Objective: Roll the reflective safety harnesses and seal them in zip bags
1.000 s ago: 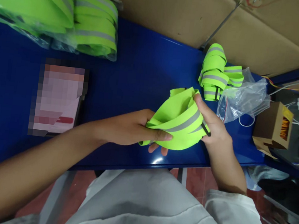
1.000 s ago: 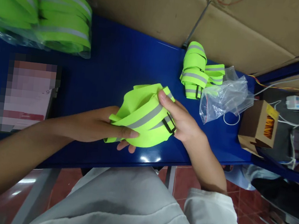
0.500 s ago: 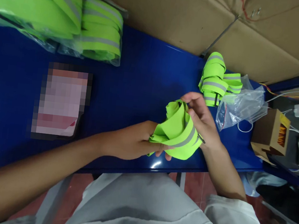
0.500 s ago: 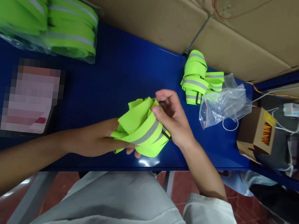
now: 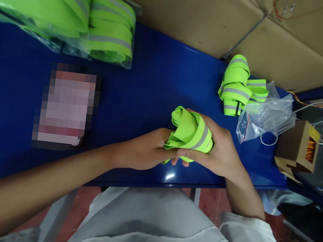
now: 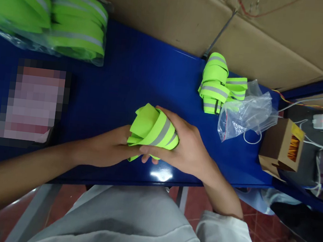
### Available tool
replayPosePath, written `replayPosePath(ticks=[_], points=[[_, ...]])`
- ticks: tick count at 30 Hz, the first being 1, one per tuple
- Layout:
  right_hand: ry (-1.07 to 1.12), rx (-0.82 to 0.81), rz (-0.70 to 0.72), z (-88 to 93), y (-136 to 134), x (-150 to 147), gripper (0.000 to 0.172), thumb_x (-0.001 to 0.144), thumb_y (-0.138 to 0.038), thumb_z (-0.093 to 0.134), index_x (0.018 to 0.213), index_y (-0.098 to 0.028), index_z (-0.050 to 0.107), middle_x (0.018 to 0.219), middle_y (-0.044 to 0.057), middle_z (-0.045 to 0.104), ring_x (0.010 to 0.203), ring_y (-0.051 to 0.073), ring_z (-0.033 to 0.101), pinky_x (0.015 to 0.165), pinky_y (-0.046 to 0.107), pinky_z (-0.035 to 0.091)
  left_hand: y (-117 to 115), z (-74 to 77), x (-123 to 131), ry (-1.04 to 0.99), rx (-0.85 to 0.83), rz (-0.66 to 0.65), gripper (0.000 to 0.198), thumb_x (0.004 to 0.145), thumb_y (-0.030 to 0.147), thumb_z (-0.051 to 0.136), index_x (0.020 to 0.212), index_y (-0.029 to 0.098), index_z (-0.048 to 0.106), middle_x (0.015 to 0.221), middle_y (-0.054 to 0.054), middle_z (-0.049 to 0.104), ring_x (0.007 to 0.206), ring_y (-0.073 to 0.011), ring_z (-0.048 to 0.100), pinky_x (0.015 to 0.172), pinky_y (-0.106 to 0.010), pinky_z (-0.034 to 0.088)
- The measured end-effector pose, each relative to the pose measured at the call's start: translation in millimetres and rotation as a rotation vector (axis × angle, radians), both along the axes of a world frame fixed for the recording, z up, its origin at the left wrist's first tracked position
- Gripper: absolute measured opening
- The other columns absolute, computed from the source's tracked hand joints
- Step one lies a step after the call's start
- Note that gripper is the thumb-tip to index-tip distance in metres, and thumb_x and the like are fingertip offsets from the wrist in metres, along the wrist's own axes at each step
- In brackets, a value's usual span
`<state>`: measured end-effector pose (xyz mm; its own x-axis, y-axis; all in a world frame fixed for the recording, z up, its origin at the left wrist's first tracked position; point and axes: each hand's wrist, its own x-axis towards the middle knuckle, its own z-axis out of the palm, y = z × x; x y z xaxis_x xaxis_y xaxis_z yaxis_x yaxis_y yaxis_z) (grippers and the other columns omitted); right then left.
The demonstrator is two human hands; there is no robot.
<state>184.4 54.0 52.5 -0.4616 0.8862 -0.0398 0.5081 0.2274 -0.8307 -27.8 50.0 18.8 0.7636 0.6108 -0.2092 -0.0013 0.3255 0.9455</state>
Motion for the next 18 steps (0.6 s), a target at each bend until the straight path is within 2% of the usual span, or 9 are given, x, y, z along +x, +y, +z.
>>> replayPosePath(ticks=[2,5,9,13,16,18], points=[[0.033,-0.04,-0.027,-2.2,0,-3,0.064,0.078,-0.045,0.087,0.135,-0.026,0.064,0.119,0.004,0.076,0.099,0.025,0.074,0.089,0.037,0.061,1,-0.1,0,0.009,-0.023,-0.013,0.036,0.098,0.046,0.06,0.086,0.014,0.073,0.075,-0.003,0.071,0.064,-0.0103,0.061,0.057,-0.019,0.044],[0.083,-0.095,-0.039,-2.2,1,-3,0.047,0.082,-0.042,0.084,0.124,-0.024,0.069,0.105,0.001,0.078,0.087,0.02,0.073,0.078,0.032,0.06,5,0.8,-2,0.022,-0.052,-0.059,0.038,0.098,0.049,0.061,0.094,0.014,0.076,0.086,-0.007,0.077,0.075,-0.0147,0.07,0.061,-0.02,0.048],[0.112,-0.037,-0.084,1.2,1,1,0.039,0.082,-0.04,0.085,0.114,-0.024,0.072,0.107,0.003,0.076,0.089,0.022,0.072,0.08,0.035,0.06,9,3.0,-5,0.058,-0.085,-0.082,0.036,0.096,0.046,0.065,0.095,0.013,0.079,0.093,-0.01,0.081,0.084,-0.018,0.076,0.07,-0.023,0.054],[0.201,-0.149,-0.146,2.4,2,6,0.026,0.085,-0.043,0.081,0.104,-0.026,0.075,0.098,0.002,0.077,0.086,0.023,0.073,0.073,0.036,0.063,12,3.9,-7,0.089,-0.06,-0.088,0.027,0.095,0.039,0.068,0.094,0.015,0.081,0.097,-0.008,0.082,0.092,-0.0186,0.077,0.081,-0.024,0.057],[0.307,-0.277,-0.159,-0.2,4,12,0.026,0.087,-0.046,0.08,0.105,-0.028,0.078,0.099,0.001,0.079,0.091,0.026,0.076,0.076,0.039,0.066,13,3.0,-7,0.118,-0.064,-0.069,0.029,0.094,0.04,0.067,0.09,0.014,0.08,0.091,-0.007,0.082,0.085,-0.0177,0.076,0.076,-0.024,0.058],[0.36,-0.334,-0.152,-3.8,6,16,0.028,0.086,-0.048,0.08,0.106,-0.029,0.078,0.102,0.001,0.08,0.096,0.028,0.077,0.083,0.043,0.067,13,3.6,-5,0.138,-0.054,0.012,0.026,0.09,0.04,0.071,0.084,0.014,0.077,0.081,-0.005,0.079,0.075,-0.0157,0.073,0.067,-0.022,0.055]])
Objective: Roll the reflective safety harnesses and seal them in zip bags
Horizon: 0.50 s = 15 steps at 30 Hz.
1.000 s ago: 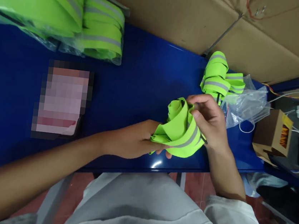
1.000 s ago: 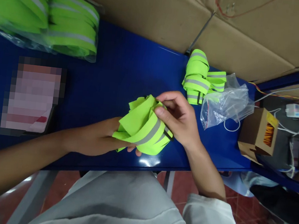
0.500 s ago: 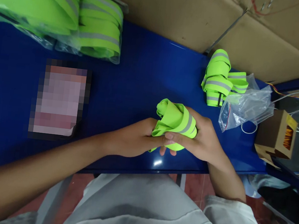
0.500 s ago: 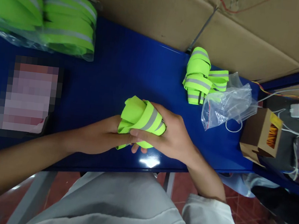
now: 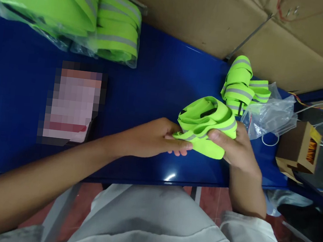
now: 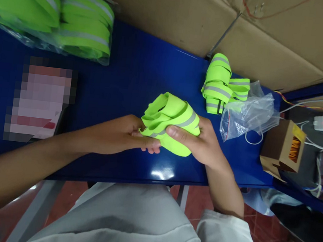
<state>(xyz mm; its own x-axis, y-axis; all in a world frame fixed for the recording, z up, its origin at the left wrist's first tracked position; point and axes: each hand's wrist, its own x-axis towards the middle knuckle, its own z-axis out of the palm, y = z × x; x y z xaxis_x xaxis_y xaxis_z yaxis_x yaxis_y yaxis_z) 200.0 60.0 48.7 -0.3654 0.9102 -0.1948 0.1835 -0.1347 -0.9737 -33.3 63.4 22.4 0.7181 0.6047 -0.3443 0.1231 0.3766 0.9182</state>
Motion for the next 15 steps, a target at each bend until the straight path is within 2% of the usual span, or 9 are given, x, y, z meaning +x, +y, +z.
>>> replayPosePath(ticks=[2,5,8,10,13,15], points=[[0.063,-0.046,0.009,-5.0,2,2,0.034,0.086,-0.053,0.079,0.109,-0.028,0.078,0.105,0.002,0.08,0.1,0.03,0.077,0.087,0.047,0.067,-1,2.2,1,0.039,0.041,0.118,0.024,0.083,0.039,0.079,0.086,0.016,0.075,0.075,-0.001,0.076,0.065,-0.0127,0.068,0.058,-0.02,0.051],[0.111,-0.083,-0.012,-13.6,4,2,0.042,0.088,-0.06,0.073,0.114,-0.027,0.077,0.108,0.004,0.08,0.104,0.031,0.077,0.087,0.049,0.067,-2,5.2,2,0.073,0.06,0.26,0.032,0.077,0.042,0.085,0.085,0.017,0.067,0.067,0.003,0.069,0.053,-0.0095,0.06,0.049,-0.019,0.045],[0.055,0.019,-0.11,-20.3,5,-5,0.039,0.089,-0.058,0.073,0.114,-0.029,0.077,0.114,0.003,0.079,0.11,0.03,0.075,0.095,0.049,0.065,-3,3.6,5,0.108,0.045,0.382,0.041,0.078,0.042,0.084,0.075,0.019,0.05,0.055,0.005,0.062,0.048,-0.0096,0.058,0.046,-0.018,0.04],[0.019,0.122,-0.175,-22.0,4,-10,0.035,0.088,-0.056,0.076,0.112,-0.03,0.077,0.117,0.002,0.078,0.114,0.029,0.074,0.102,0.048,0.062,-3,-0.1,7,0.114,0.01,0.464,0.043,0.079,0.042,0.083,0.078,0.021,0.045,0.053,0.005,0.06,0.048,-0.011,0.06,0.045,-0.019,0.039],[-0.022,0.209,-0.207,-20.5,3,-16,0.03,0.087,-0.053,0.078,0.107,-0.031,0.077,0.116,0.001,0.079,0.113,0.029,0.074,0.105,0.048,0.06,-3,-5.9,11,0.034,-0.053,0.575,0.045,0.078,0.038,0.084,0.087,0.023,0.043,0.063,0.006,0.062,0.051,-0.0111,0.061,0.047,-0.02,0.043],[-0.058,0.213,-0.204,-19.0,3,-17,0.027,0.087,-0.05,0.079,0.104,-0.03,0.077,0.115,0.001,0.079,0.112,0.028,0.074,0.104,0.047,0.061,-4,-8.1,12,-0.055,-0.057,0.635,0.049,0.072,0.03,0.088,0.093,0.022,0.045,0.081,0.004,0.066,0.06,-0.0093,0.064,0.055,-0.02,0.049]])
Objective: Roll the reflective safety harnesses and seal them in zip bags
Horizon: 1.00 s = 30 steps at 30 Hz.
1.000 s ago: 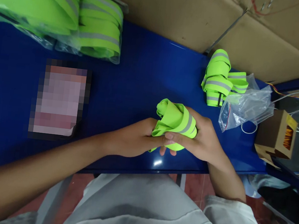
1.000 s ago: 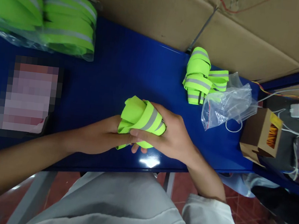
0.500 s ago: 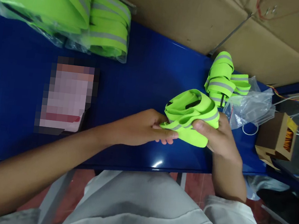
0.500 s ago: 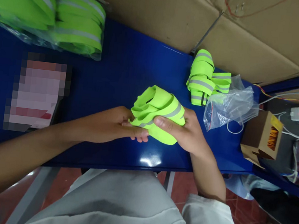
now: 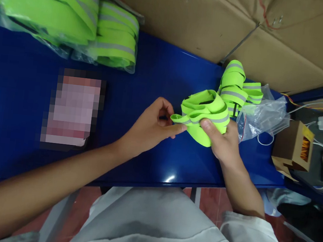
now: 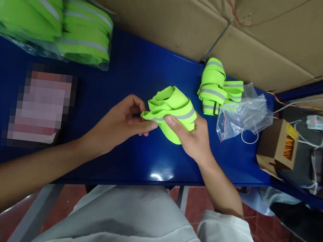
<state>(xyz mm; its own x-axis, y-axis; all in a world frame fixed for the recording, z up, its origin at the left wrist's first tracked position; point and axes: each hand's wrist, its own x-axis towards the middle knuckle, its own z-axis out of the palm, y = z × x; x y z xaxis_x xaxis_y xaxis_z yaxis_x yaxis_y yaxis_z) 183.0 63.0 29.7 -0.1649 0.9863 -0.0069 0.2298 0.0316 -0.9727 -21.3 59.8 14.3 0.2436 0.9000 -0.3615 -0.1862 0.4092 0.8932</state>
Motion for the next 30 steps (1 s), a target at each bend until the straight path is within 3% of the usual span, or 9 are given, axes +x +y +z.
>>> replayPosePath(ticks=[3,10,14,19,23,27,30], points=[[0.01,-0.038,0.009,-0.6,0,0,0.03,0.088,-0.05,0.079,0.107,-0.027,0.077,0.114,0.001,0.079,0.111,0.027,0.075,0.101,0.044,0.062,0,0.2,-2,-0.013,0.043,-0.021,0.048,0.068,0.03,0.089,0.097,0.02,0.052,0.095,0.002,0.065,0.071,-0.0084,0.063,0.065,-0.02,0.051],[0.056,-0.06,0.005,-3.6,-2,-2,0.033,0.09,-0.05,0.076,0.112,-0.026,0.077,0.111,0.002,0.079,0.107,0.026,0.075,0.095,0.041,0.063,1,6.6,-10,0.148,0.057,-0.407,0.038,0.077,0.05,0.081,0.085,0.014,0.071,0.076,0.0,0.069,0.069,-0.0142,0.061,0.06,-0.023,0.042],[-0.06,-0.058,-0.004,-3.3,-6,-9,0.041,0.085,-0.052,0.081,0.111,-0.022,0.074,0.108,0.004,0.078,0.102,0.025,0.074,0.09,0.038,0.062,-4,7.4,-6,0.12,0.073,-0.505,0.031,0.083,0.046,0.075,0.083,0.015,0.073,0.077,0.0,0.072,0.073,-0.0148,0.063,0.063,-0.023,0.043],[0.025,-0.107,0.001,-7.1,-8,-14,0.043,0.084,-0.05,0.082,0.115,-0.021,0.071,0.112,0.005,0.077,0.105,0.025,0.074,0.094,0.038,0.061,-12,8.6,-1,0.135,0.126,-0.402,0.031,0.083,0.045,0.076,0.091,0.015,0.074,0.083,-0.001,0.072,0.076,-0.0151,0.062,0.066,-0.023,0.045],[0.245,-0.286,-0.006,-5.3,-4,-10,0.046,0.086,-0.054,0.078,0.119,-0.023,0.072,0.117,0.004,0.077,0.111,0.027,0.073,0.097,0.04,0.062,-14,14.8,-2,-0.031,0.121,-0.256,0.028,0.081,0.038,0.081,0.096,0.016,0.073,0.084,0.001,0.07,0.076,-0.0126,0.06,0.069,-0.022,0.047],[0.353,-0.525,0.077,-0.5,1,-9,0.054,0.087,-0.062,0.072,0.124,-0.023,0.071,0.114,0.006,0.078,0.108,0.029,0.074,0.084,0.04,0.065,-12,17.5,-1,-0.236,-0.012,-0.254,0.028,0.072,0.028,0.088,0.088,0.015,0.069,0.074,0.003,0.066,0.068,-0.0103,0.058,0.063,-0.02,0.048],[0.383,-0.59,0.084,0.1,0,-12,0.054,0.089,-0.062,0.068,0.125,-0.022,0.07,0.109,0.007,0.078,0.094,0.027,0.076,0.067,0.036,0.064,-13,13.8,2,-0.3,-0.078,-0.266,0.03,0.077,0.032,0.085,0.096,0.015,0.069,0.081,0.0,0.07,0.072,-0.013,0.063,0.065,-0.024,0.055]])
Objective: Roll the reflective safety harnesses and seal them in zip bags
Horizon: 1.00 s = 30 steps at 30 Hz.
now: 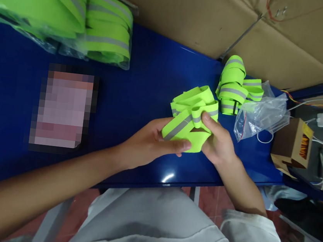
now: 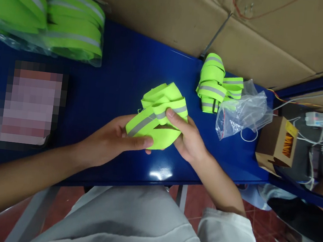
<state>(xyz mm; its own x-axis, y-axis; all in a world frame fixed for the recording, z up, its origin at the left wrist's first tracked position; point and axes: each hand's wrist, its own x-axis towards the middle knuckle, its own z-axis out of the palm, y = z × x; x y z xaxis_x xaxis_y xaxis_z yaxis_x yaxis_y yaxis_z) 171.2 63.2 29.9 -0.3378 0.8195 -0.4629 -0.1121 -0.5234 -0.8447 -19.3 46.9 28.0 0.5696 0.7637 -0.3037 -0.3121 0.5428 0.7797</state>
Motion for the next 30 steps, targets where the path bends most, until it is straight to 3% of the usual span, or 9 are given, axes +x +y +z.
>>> replayPosePath(ticks=[2,7,13,16,19,22,25,28,30], points=[[0.009,0.01,-0.049,-1.5,-2,-3,0.05,0.09,-0.059,0.07,0.124,-0.022,0.071,0.109,0.006,0.078,0.09,0.026,0.077,0.065,0.034,0.063,-2,-2.8,2,0.004,0.016,-0.01,0.03,0.08,0.034,0.082,0.098,0.015,0.068,0.083,-0.001,0.07,0.072,-0.0137,0.065,0.067,-0.026,0.057],[0.007,0.066,-0.164,-6.9,-6,-10,0.04,0.088,-0.05,0.077,0.117,-0.022,0.074,0.114,0.004,0.078,0.102,0.026,0.076,0.083,0.035,0.064,-7,-3.1,3,0.189,0.201,0.05,0.022,0.086,0.034,0.076,0.089,0.015,0.066,0.08,0.001,0.071,0.071,-0.012,0.064,0.064,-0.023,0.051],[-0.036,0.119,-0.188,-6.2,-4,-8,0.048,0.086,-0.047,0.08,0.128,-0.024,0.072,0.119,0.003,0.078,0.112,0.027,0.074,0.101,0.04,0.06,-4,5.7,-8,0.702,0.569,-0.06,0.018,0.089,0.034,0.066,0.083,0.016,0.066,0.069,0.003,0.064,0.061,-0.0114,0.056,0.057,-0.025,0.037],[-0.115,0.189,-0.164,-4.2,-3,-4,0.052,0.083,-0.046,0.083,0.13,-0.026,0.071,0.121,0.002,0.078,0.118,0.027,0.072,0.105,0.041,0.059,1,10.0,-12,0.819,0.64,-0.073,0.02,0.09,0.037,0.065,0.084,0.018,0.067,0.067,0.004,0.062,0.057,-0.0109,0.053,0.056,-0.026,0.034],[-0.146,0.222,-0.11,-2.8,-3,0,0.049,0.084,-0.046,0.083,0.127,-0.026,0.072,0.12,0.001,0.078,0.119,0.028,0.071,0.103,0.041,0.059,4,9.6,-13,0.845,0.595,-0.183,0.025,0.09,0.044,0.067,0.095,0.02,0.07,0.075,0.003,0.066,0.062,-0.0133,0.058,0.058,-0.026,0.038],[-0.182,0.28,-0.068,-0.1,-1,4,0.043,0.084,-0.045,0.083,0.121,-0.025,0.074,0.118,0.002,0.078,0.116,0.028,0.072,0.101,0.041,0.06,5,5.7,-14,0.816,0.53,-0.216,0.054,0.082,0.058,0.076,0.12,0.02,0.066,0.102,-0.004,0.072,0.085,-0.0209,0.066,0.072,-0.031,0.05],[-0.249,0.346,-0.054,7.4,0,10,0.041,0.085,-0.046,0.082,0.12,-0.025,0.075,0.118,0.002,0.078,0.115,0.027,0.072,0.101,0.042,0.06,8,3.8,-17,0.673,0.448,-0.017,0.091,0.071,0.064,0.084,0.143,0.021,0.052,0.14,-0.012,0.06,0.12,-0.0297,0.063,0.094,-0.04,0.055],[-0.306,0.344,0.123,16.9,1,15,0.042,0.085,-0.046,0.081,0.12,-0.025,0.074,0.113,0.002,0.078,0.104,0.026,0.074,0.09,0.039,0.063,14,5.6,-23,0.492,0.462,0.19,0.113,0.065,0.056,0.091,0.158,0.027,0.033,0.159,-0.013,0.041,0.143,-0.0317,0.048,0.109,-0.042,0.051],[-0.346,0.355,0.327,20.1,1,17,0.041,0.083,-0.043,0.083,0.117,-0.023,0.074,0.108,0.003,0.077,0.093,0.023,0.074,0.08,0.035,0.062,18,7.2,-26,0.406,0.479,0.078,0.099,0.068,0.051,0.091,0.153,0.03,0.043,0.153,-0.009,0.051,0.138,-0.03,0.053,0.106,-0.039,0.052]])
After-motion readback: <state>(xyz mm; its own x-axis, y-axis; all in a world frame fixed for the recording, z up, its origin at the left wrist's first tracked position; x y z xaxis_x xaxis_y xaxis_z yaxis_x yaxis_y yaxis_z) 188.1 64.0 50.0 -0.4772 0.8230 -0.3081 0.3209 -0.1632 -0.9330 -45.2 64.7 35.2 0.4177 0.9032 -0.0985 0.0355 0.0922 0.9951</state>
